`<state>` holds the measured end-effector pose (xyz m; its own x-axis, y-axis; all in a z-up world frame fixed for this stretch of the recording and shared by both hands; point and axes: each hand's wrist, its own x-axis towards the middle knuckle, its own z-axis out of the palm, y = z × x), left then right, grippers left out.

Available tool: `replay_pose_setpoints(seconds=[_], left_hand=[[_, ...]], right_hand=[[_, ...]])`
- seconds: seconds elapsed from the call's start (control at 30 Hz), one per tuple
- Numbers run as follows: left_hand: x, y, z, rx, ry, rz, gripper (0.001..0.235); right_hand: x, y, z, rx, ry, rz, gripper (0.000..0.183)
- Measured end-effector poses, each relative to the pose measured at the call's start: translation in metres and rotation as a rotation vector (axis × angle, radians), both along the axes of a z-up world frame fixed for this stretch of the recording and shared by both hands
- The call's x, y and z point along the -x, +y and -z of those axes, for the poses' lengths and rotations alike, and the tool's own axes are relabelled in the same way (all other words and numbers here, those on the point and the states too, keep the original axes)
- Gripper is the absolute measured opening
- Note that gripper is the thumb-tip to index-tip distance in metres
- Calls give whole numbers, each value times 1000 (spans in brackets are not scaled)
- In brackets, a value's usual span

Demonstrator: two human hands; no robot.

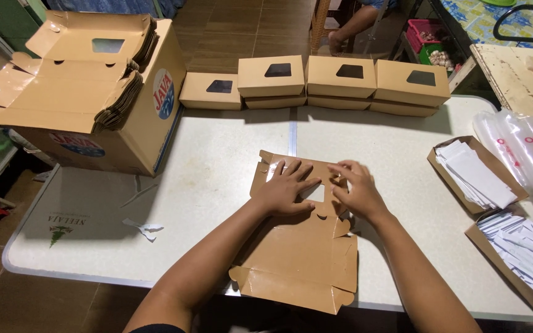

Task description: The person folds and assembles cardboard food boxes by hand, inserting paper liners into the completed boxes and stacking them on a table.

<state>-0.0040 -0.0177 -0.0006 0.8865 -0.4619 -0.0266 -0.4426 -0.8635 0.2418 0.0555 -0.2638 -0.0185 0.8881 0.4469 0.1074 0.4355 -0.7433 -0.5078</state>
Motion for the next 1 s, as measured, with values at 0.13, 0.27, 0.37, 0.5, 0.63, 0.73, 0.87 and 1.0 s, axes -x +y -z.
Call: replay_pose_setpoints(seconds=[0.13, 0.27, 0.37, 0.5, 0.63, 0.73, 0.87, 1.0], left_hand=[[0, 0, -1, 9, -24, -6, 73], [-9, 2, 17, 6, -49, 2, 61], [-9, 5, 19, 42, -49, 18, 60], [-4, 11, 11, 287, -3, 47, 61], [-9, 23, 3, 227, -320, -103, 57], [-23, 42, 19, 239, -497, -417, 63], [-25, 59, 22, 450, -362, -644, 81], [-27, 60, 28, 555, -335, -489, 83]], right_hand=[[25, 10, -26, -209, -412, -12, 41], [38, 28, -23, -116, -646, -179, 39], [45, 35, -27, 3, -554, -168, 35], [17, 19, -12, -19, -186, -48, 35], [19, 9, -24, 4, -111, -45, 35], [20, 10, -29, 91, -113, -42, 36], [21, 12, -30, 113, -78, -39, 38], [21, 12, -31, 112, -47, -38, 41]])
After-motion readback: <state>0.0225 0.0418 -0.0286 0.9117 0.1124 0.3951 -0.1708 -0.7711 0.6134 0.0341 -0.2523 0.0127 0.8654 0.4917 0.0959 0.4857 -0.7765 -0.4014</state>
